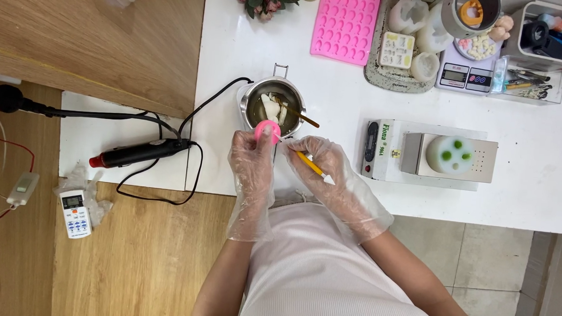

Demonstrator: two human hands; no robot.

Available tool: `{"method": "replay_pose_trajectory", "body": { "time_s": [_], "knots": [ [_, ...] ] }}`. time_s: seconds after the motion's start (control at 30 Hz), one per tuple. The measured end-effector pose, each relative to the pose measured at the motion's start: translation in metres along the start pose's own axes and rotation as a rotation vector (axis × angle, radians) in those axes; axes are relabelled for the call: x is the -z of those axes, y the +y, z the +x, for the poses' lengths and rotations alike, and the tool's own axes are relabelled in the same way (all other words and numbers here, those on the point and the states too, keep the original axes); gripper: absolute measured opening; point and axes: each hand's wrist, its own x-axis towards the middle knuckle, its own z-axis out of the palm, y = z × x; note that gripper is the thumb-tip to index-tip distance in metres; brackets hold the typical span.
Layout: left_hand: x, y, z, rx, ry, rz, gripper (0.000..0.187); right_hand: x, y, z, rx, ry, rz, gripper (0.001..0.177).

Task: Preparing wax and silicone molds to make candles at a workbench.

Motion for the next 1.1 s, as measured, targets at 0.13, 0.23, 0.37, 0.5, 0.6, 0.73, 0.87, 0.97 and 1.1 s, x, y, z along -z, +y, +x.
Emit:
{"method": "replay_pose_trajectory", "body": {
  "time_s": [0.13, 0.23, 0.37, 0.5, 0.6, 0.73, 0.87, 0.97, 1.1],
  "knots": [
    [0.000, -0.005, 0.000, -0.044, -0.007, -0.039, 0.034, -0.001, 0.007, -0.001, 0.098, 0.026, -0.024, 0.008],
    [0.002, -0.003, 0.001, -0.015, 0.013, 0.053, 0.037, -0.001, 0.002, -0.001, 0.013, 0.016, -0.037, 0.008],
    [0.004, -0.007, 0.003, -0.041, 0.013, 0.092, 0.038, -0.004, 0.009, -0.001, -0.033, 0.004, -0.004, 0.008],
    [0.003, -0.003, 0.002, -0.017, 0.002, 0.106, 0.036, -0.002, 0.009, -0.002, 0.018, 0.040, -0.025, 0.010],
    [0.003, -0.001, 0.002, -0.003, -0.002, 0.111, 0.036, 0.000, 0.005, -0.001, -0.045, -0.006, 0.009, 0.011],
    [0.004, 0.005, 0.000, 0.012, -0.033, 0.029, 0.034, -0.003, 0.010, -0.001, -0.038, -0.013, -0.031, 0.010],
    [0.003, -0.005, 0.004, -0.007, -0.042, 0.035, 0.032, -0.009, 0.021, -0.002, -0.054, 0.016, -0.058, 0.010],
    [0.004, -0.007, 0.004, -0.027, -0.035, 0.060, 0.031, -0.006, 0.016, -0.004, 0.021, 0.073, 0.012, 0.009],
    [0.006, -0.001, 0.001, 0.033, -0.053, 0.060, 0.031, 0.004, -0.003, -0.005, -0.002, -0.046, 0.037, 0.010]
  ]
}}
